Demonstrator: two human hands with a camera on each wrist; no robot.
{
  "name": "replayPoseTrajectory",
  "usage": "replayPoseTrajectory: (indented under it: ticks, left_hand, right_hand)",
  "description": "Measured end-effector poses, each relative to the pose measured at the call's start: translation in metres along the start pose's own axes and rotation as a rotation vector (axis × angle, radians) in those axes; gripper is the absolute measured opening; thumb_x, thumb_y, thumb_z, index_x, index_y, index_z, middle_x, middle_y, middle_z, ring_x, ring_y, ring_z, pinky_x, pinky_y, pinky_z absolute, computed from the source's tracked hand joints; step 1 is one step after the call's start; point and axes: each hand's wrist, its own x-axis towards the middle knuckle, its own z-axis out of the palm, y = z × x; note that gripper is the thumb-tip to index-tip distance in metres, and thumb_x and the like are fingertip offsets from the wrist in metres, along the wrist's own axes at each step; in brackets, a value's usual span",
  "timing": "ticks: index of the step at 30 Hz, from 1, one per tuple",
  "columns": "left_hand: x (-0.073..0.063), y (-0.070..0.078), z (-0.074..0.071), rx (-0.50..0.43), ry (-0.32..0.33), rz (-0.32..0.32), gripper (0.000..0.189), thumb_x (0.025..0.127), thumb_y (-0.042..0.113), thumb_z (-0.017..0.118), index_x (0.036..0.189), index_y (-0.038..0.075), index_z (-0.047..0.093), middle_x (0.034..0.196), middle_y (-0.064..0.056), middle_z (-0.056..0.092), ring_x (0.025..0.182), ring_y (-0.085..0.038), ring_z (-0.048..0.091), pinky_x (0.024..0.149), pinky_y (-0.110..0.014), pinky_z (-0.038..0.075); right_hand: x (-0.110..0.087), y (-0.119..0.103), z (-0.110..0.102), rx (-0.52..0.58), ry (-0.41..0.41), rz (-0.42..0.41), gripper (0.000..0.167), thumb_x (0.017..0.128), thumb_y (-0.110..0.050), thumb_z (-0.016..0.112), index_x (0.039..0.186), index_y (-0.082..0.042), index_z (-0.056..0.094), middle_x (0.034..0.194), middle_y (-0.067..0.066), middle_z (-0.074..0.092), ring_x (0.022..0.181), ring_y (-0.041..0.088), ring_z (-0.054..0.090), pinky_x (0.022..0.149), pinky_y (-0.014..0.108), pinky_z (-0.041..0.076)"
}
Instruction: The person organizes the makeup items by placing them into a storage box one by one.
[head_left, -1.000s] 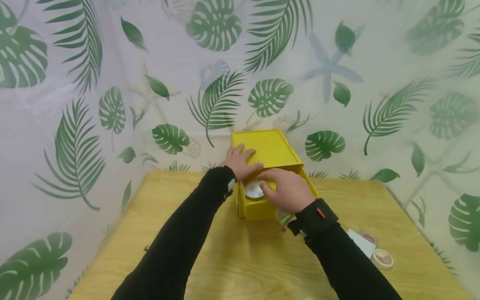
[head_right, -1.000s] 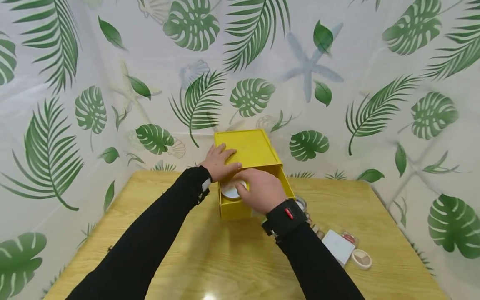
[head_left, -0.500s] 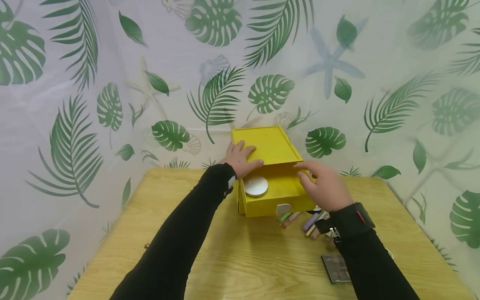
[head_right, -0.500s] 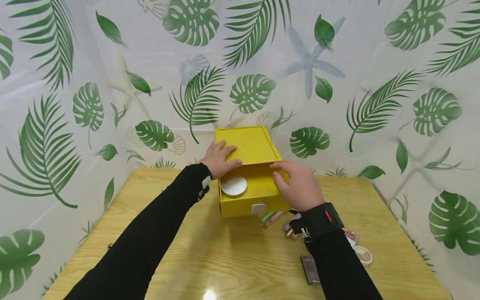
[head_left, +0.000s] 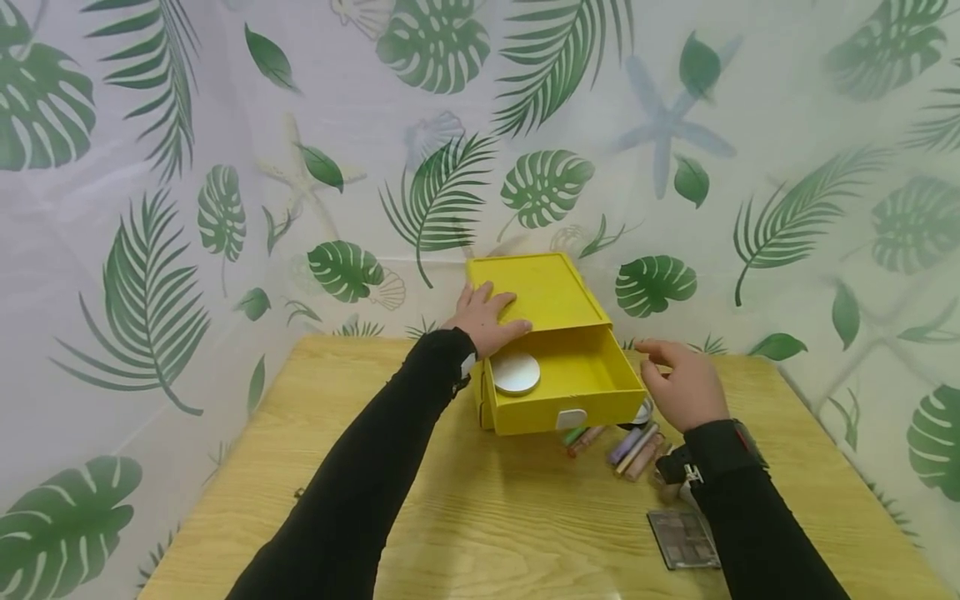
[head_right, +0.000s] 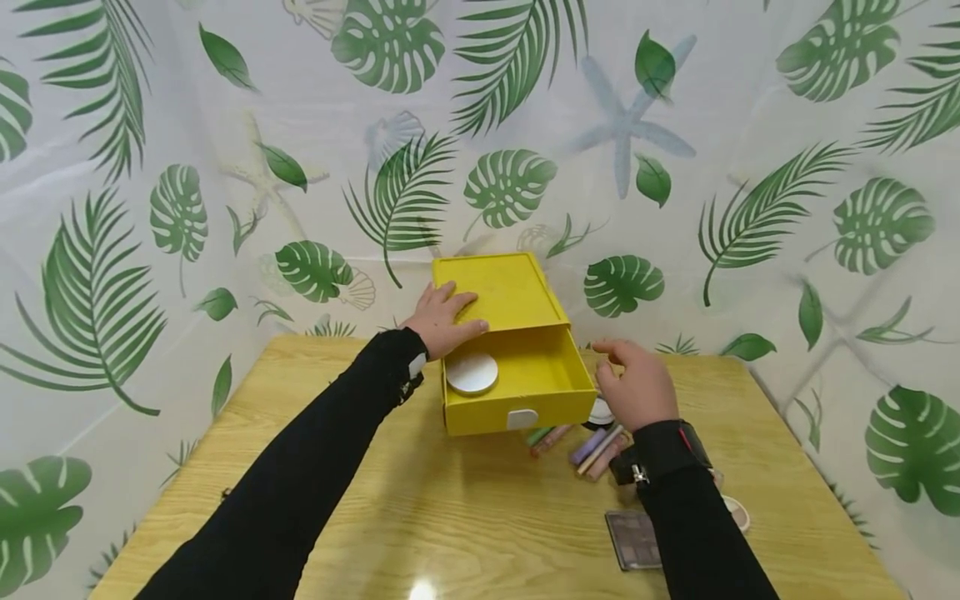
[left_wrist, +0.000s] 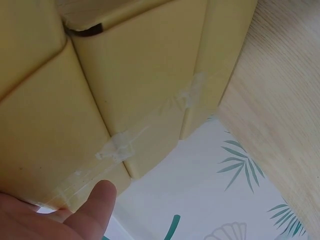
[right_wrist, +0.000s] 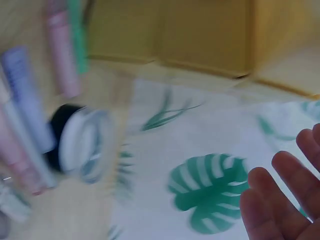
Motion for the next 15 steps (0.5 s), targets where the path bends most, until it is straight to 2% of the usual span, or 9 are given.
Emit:
replayPoseTrajectory:
  ticks: [2,6,9,12,15]
  left_hand:
    - [0.000,0.000,-0.001,0.004,0.001,0.001,0.072,0.099,0.061,0.049,0.159,0.024,0.036,0.169,-0.009,0.009,0.154,-0.034,-0.004,0.120,-0.057,0.018]
    - [0.000,-0.001,-0.002,0.011,0.005,-0.001,0.072,0.098,0.062,0.049,0.159,0.025,0.036,0.169,-0.009,0.010,0.154,-0.034,-0.003,0.120,-0.057,0.019]
    - [0.000,-0.002,-0.002,0.009,0.010,-0.004,0.072,0.098,0.062,0.049,0.159,0.025,0.036,0.169,-0.009,0.011,0.154,-0.034,-0.003,0.120,-0.057,0.019]
    - [0.000,-0.002,-0.001,0.005,0.011,-0.003,0.072,0.098,0.062,0.049,0.159,0.024,0.036,0.169,-0.009,0.010,0.154,-0.034,-0.003,0.120,-0.057,0.019]
    - [0.000,-0.002,0.000,-0.004,0.009,-0.003,0.072,0.098,0.062,0.049,0.159,0.024,0.037,0.169,-0.010,0.010,0.154,-0.034,-0.003,0.120,-0.057,0.019]
  right_hand:
    - [0.000,0.010,0.006,-0.030,-0.033,0.033,0.036,0.103,-0.015,0.051,0.135,-0.001,0.063,0.131,0.025,0.061,0.113,0.046,0.060,0.087,0.061,0.053]
    - [-0.002,0.027,0.023,-0.065,-0.153,0.121,0.045,0.099,-0.012,0.055,0.143,0.000,0.054,0.137,0.029,0.055,0.122,0.051,0.052,0.093,0.067,0.046]
    - [-0.004,0.040,0.038,-0.082,-0.228,0.168,0.051,0.098,-0.017,0.059,0.145,-0.001,0.051,0.139,0.030,0.053,0.126,0.052,0.048,0.097,0.069,0.042]
    - [-0.006,0.051,0.049,-0.110,-0.257,0.176,0.052,0.099,-0.026,0.060,0.144,0.000,0.052,0.138,0.030,0.053,0.127,0.052,0.048,0.099,0.070,0.040]
    - [-0.005,0.058,0.056,-0.142,-0.267,0.149,0.049,0.101,-0.029,0.059,0.139,0.001,0.055,0.135,0.031,0.053,0.126,0.052,0.047,0.100,0.069,0.039]
